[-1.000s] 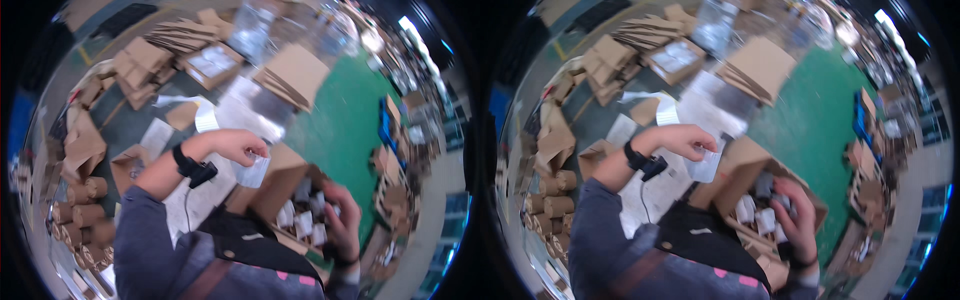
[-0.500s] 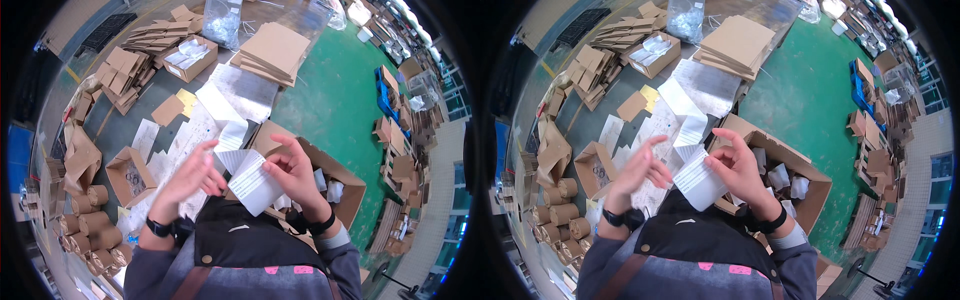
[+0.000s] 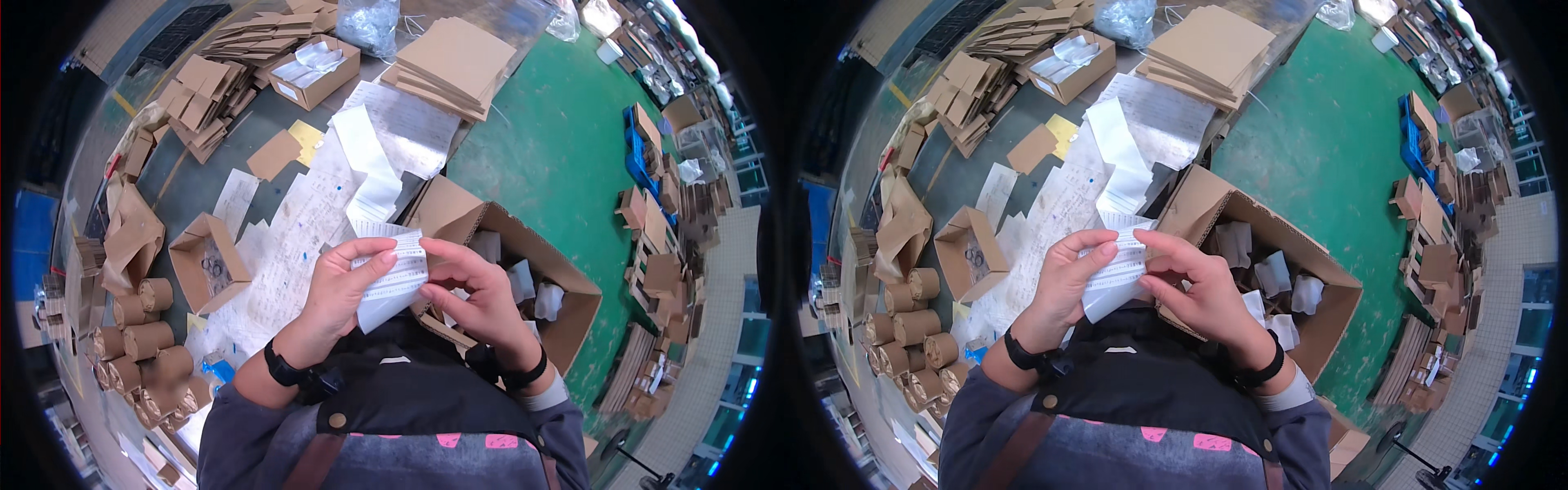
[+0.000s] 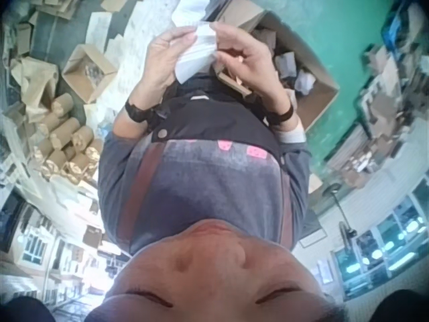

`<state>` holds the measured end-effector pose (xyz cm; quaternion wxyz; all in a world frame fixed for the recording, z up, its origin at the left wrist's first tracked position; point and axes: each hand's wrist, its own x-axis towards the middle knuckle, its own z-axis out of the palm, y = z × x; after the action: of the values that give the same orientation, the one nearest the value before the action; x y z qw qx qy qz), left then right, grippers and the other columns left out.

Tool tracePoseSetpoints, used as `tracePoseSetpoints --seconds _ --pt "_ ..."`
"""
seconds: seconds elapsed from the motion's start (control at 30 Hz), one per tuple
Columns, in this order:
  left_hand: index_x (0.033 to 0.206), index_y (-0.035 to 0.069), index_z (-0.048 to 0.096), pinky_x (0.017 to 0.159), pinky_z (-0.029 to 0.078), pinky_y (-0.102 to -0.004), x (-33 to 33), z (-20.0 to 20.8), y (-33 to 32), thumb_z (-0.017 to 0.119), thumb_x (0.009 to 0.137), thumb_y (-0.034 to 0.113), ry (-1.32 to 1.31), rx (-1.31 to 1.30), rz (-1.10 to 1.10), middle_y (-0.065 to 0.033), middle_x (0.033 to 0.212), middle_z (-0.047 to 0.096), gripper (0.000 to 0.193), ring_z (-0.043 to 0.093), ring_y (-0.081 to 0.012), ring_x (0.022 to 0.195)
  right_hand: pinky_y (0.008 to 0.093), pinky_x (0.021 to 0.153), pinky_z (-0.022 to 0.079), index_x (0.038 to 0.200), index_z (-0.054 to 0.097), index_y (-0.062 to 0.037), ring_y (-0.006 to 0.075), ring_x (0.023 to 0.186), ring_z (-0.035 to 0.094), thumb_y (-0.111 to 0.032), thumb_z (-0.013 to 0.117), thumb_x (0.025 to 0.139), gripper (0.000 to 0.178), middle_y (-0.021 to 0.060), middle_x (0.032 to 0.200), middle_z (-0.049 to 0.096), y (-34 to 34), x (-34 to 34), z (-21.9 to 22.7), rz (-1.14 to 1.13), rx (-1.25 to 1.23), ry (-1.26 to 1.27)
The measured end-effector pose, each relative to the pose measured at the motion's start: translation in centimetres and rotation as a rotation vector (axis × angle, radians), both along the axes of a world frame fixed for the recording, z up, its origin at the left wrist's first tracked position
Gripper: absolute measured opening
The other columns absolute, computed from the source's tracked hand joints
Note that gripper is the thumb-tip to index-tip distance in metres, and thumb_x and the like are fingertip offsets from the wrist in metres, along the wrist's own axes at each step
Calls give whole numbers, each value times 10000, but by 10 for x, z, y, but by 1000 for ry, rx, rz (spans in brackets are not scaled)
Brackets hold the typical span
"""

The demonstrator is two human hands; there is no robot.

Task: Packing metal industrial components and instruction sheets into cardboard boxes and sealing them with a tape dispenser.

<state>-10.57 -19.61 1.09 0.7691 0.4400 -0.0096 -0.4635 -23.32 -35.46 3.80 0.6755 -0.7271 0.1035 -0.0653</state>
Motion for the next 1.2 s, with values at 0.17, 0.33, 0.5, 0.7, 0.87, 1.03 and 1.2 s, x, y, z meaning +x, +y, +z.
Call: tracePoseSetpoints --seconds 0.17,0.33,0.5,0.7,0.87,1.03,1.2 --pt "1120 -49 650 824 540 -286 -8 0 1 569 967 122 -153 63 -40 -152 1035 681 243 663 -167 918 251 733 524 1305 555 -51 100 798 637 14 651 861 458 74 899 692 -3 -9 3 19 22 -21" --pt "1118 -86 646 909 495 -303 -8 2 5 355 1044 327 -205 47 -149 -184 1086 669 511 646 -202 998 251 702 518 1158 657 -44 117 781 658 9 683 828 335 80 886 707 -8 -18 2 -61 -227 -62" --pt "1108 -141 616 982 476 -384 -12 -11 8 173 1041 469 -256 84 -230 -252 1125 639 757 635 -300 1059 274 696 530 1020 711 -53 189 787 693 40 705 782 256 96 888 714 -6 -27 -2 -95 -478 -163" --pt "1138 -129 603 958 487 -377 -18 -18 13 207 1042 466 -114 100 -140 -240 1125 641 722 636 -276 1051 292 703 533 954 707 -56 205 820 685 45 704 739 238 76 966 704 -23 -35 -3 -18 -272 -286" --pt "1150 -71 619 891 516 -323 -5 -20 28 549 980 190 -212 124 236 -168 1093 663 320 649 -200 988 251 661 529 913 657 12 100 736 645 0 664 816 98 64 806 686 -130 -43 -52 -34 -523 364" --pt "1241 -38 561 950 495 -327 -9 -23 32 660 864 -28 -291 127 240 -164 1170 629 390 629 -205 1044 414 652 532 970 642 -45 334 766 659 -89 703 729 253 147 843 662 -128 -38 -150 -52 -1033 288" --pt "1310 -3 507 980 474 -339 -22 -26 27 679 820 -75 -144 52 233 -148 1227 600 523 595 -209 1110 452 661 529 1059 613 -71 381 815 653 -138 717 730 351 162 978 646 -106 -45 -139 -182 -1174 462"
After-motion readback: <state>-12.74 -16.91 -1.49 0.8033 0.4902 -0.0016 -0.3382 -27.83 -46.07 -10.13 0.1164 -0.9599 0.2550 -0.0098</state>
